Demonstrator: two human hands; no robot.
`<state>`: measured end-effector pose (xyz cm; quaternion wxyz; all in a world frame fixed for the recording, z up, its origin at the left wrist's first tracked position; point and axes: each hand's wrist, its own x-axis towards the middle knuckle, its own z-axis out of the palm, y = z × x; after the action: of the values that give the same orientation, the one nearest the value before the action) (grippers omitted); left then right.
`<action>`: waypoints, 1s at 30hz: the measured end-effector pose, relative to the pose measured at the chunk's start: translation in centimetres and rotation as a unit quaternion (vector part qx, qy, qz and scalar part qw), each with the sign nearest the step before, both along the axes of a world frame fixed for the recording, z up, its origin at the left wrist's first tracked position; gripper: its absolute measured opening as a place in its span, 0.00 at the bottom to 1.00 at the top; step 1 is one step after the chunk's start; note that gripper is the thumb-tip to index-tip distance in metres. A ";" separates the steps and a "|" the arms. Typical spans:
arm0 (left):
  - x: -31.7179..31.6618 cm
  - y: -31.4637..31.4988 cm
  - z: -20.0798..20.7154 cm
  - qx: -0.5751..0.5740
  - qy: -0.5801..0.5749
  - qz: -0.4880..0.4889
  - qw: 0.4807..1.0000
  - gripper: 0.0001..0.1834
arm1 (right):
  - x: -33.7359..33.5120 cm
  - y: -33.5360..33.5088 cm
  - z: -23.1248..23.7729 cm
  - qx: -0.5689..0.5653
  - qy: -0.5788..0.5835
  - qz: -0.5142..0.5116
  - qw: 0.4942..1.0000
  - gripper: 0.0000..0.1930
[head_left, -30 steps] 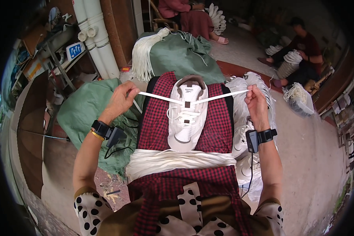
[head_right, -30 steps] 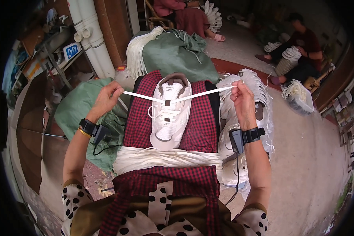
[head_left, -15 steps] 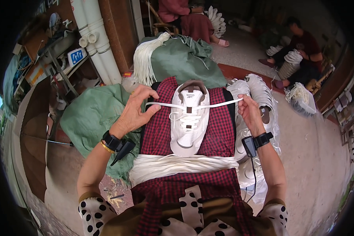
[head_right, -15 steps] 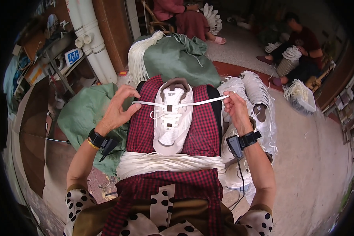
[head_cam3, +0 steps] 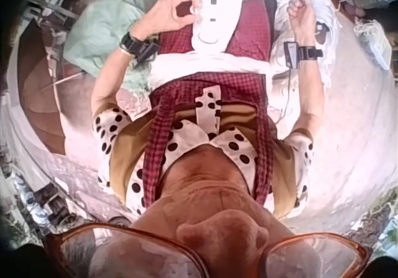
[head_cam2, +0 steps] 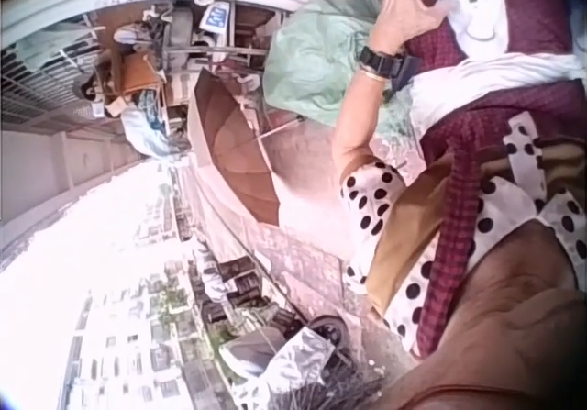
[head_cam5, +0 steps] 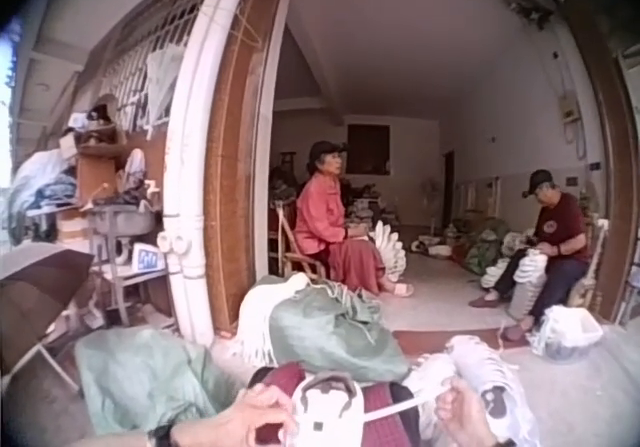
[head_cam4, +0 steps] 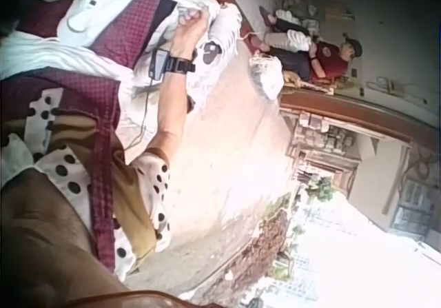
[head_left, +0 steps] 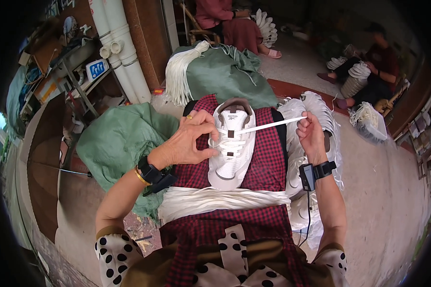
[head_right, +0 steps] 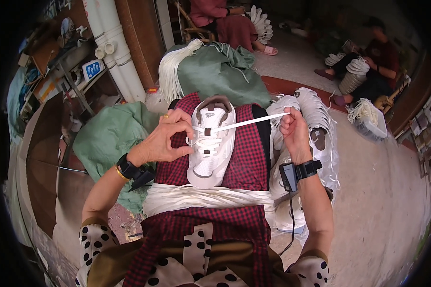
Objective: The recorder is lacing white shoes and then organizing a pile of shoe uppers.
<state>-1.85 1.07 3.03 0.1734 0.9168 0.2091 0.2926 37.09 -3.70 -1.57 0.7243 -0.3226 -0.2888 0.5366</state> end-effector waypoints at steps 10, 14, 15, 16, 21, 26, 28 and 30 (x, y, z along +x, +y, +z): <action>0.8 0.7 -1.1 -0.257 -0.093 -0.059 0.960 0.10 | -1.0 0.0 -1.8 -0.051 0.013 -0.013 0.999 0.08; 1.9 0.9 -1.3 -0.086 -0.032 0.000 0.996 0.19 | 3.0 -0.5 0.4 0.033 0.012 -0.038 0.999 0.08; 2.1 0.8 -1.3 -0.080 -0.013 0.017 0.997 0.21 | 4.6 -0.7 1.3 0.040 0.017 -0.103 0.994 0.08; 2.2 0.8 -1.3 -0.074 -0.016 0.020 0.997 0.21 | 6.1 -1.1 2.1 0.048 0.051 -0.169 0.983 0.08; 1.2 1.0 -1.3 -0.036 -0.011 0.060 0.997 0.19 | 6.5 -2.3 1.2 -0.148 -0.221 -0.068 0.962 0.17; 0.8 1.6 -1.9 0.051 0.037 0.134 0.989 0.12 | -0.9 -2.0 2.5 -0.043 -0.652 -0.079 0.753 0.14; 0.9 2.0 -1.9 0.036 0.040 0.115 0.992 0.10 | -4.6 -2.1 3.5 0.084 -0.671 -0.124 0.726 0.10; 0.7 2.5 -1.7 0.006 0.013 0.071 0.997 0.10 | -8.1 -2.0 3.9 0.198 -0.697 -0.109 0.680 0.09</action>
<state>-1.10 3.53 1.37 0.1444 0.9043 0.2740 0.2937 28.97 -5.69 2.37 0.4138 -0.4817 -0.7725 0.0041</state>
